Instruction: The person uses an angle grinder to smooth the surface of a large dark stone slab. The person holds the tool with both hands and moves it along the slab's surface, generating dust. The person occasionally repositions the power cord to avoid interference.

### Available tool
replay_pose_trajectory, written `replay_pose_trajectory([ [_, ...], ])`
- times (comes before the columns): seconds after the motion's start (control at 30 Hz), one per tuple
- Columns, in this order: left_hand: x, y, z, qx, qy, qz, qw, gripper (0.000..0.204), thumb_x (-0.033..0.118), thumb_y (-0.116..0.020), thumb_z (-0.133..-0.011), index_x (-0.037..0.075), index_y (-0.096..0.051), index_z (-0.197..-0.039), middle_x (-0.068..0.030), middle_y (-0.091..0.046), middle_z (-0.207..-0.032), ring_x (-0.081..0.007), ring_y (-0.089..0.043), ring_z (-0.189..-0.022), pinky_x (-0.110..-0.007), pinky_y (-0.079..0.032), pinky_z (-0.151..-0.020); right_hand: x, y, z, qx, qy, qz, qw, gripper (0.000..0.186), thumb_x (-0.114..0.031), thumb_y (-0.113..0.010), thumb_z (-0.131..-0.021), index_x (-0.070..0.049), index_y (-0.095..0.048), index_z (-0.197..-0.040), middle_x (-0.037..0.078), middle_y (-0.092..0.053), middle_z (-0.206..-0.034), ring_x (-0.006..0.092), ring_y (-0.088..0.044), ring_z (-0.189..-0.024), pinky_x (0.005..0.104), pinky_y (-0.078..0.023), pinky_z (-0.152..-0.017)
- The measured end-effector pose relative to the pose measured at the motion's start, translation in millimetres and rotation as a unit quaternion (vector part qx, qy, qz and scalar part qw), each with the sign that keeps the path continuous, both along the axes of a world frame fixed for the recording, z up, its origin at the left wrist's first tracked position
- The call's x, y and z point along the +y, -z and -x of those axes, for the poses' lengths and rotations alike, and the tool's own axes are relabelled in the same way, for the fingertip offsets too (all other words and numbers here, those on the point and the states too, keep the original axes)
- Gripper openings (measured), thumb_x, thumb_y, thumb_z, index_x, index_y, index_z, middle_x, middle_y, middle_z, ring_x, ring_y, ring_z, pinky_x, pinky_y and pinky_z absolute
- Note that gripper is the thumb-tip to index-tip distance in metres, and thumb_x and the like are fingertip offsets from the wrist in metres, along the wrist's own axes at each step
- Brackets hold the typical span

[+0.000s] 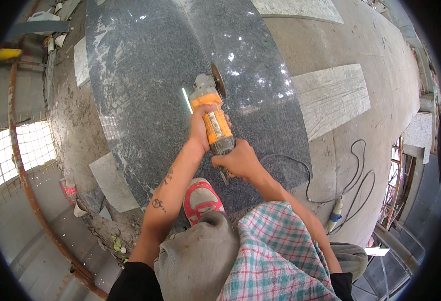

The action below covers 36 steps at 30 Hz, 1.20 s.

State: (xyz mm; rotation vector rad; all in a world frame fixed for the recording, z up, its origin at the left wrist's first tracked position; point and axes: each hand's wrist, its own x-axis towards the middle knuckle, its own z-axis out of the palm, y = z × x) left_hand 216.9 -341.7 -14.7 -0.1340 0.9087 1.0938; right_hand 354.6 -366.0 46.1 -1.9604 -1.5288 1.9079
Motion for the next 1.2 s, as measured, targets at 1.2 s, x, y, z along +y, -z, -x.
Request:
replay_pose_trajectory([
  [1.2,-6.0,-3.1,-3.2,-0.009,0.001,0.010,1.000,0.041,0.031,-0.058,-0.076,0.003,-0.050,-0.105,-0.0141,-0.057,-0.078,-0.0278,-0.061,-0.066,-0.043,-0.054,-0.060,-2.3,-14.4,-5.8,-0.038,-0.015,0.017,0.999,0.059,-0.036,-0.078,-0.052,0.010,-0.065,-0.087,0.022,-0.068,-0.081,0.0313,-0.069,-0.078,0.0361,-0.055,-0.071],
])
